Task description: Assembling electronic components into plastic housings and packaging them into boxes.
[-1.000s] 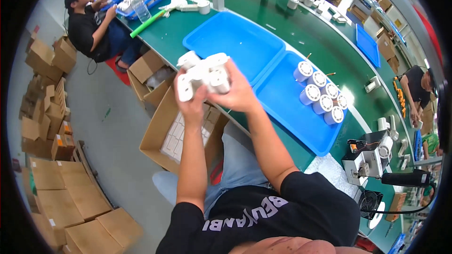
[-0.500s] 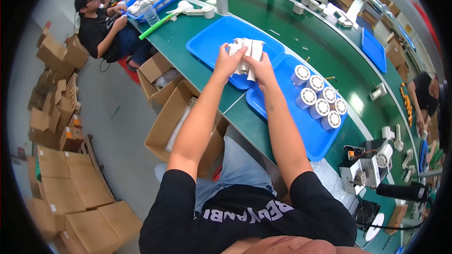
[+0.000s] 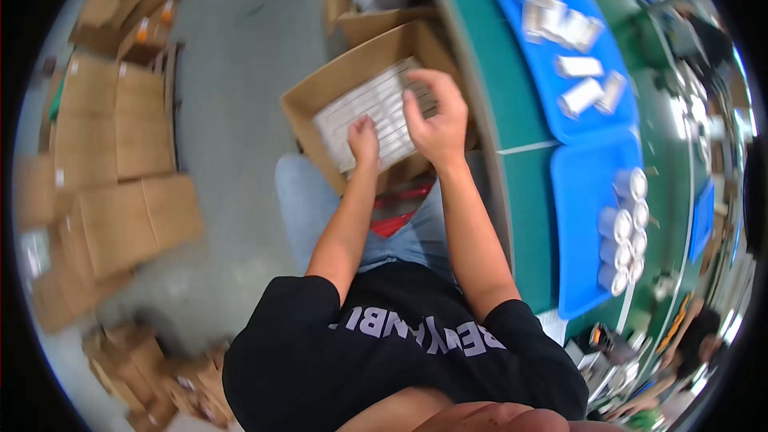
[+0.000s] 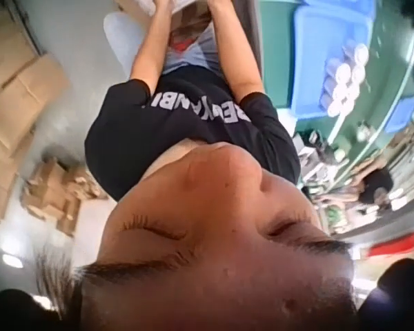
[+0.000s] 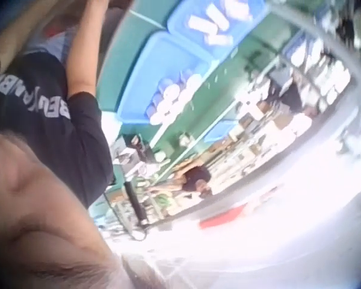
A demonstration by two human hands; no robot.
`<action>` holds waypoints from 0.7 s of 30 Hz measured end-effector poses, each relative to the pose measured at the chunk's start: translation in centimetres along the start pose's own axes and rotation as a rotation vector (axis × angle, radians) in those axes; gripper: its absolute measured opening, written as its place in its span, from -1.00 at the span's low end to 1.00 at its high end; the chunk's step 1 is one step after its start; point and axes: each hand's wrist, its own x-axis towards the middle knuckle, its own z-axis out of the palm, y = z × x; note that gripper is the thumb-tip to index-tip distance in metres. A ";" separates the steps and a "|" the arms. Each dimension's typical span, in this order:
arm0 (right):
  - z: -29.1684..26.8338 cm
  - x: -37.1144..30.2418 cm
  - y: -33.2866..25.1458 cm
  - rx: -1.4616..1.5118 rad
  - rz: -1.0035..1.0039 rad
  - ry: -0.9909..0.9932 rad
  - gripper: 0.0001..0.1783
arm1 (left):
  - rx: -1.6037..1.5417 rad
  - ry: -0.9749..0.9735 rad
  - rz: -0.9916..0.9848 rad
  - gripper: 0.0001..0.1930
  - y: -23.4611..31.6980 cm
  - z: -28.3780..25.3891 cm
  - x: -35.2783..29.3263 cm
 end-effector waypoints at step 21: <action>23.7 -27.0 30.2 -0.577 0.027 -1.785 -0.63 | 0.790 0.369 -0.071 -0.61 -15.2 -10.4 14.7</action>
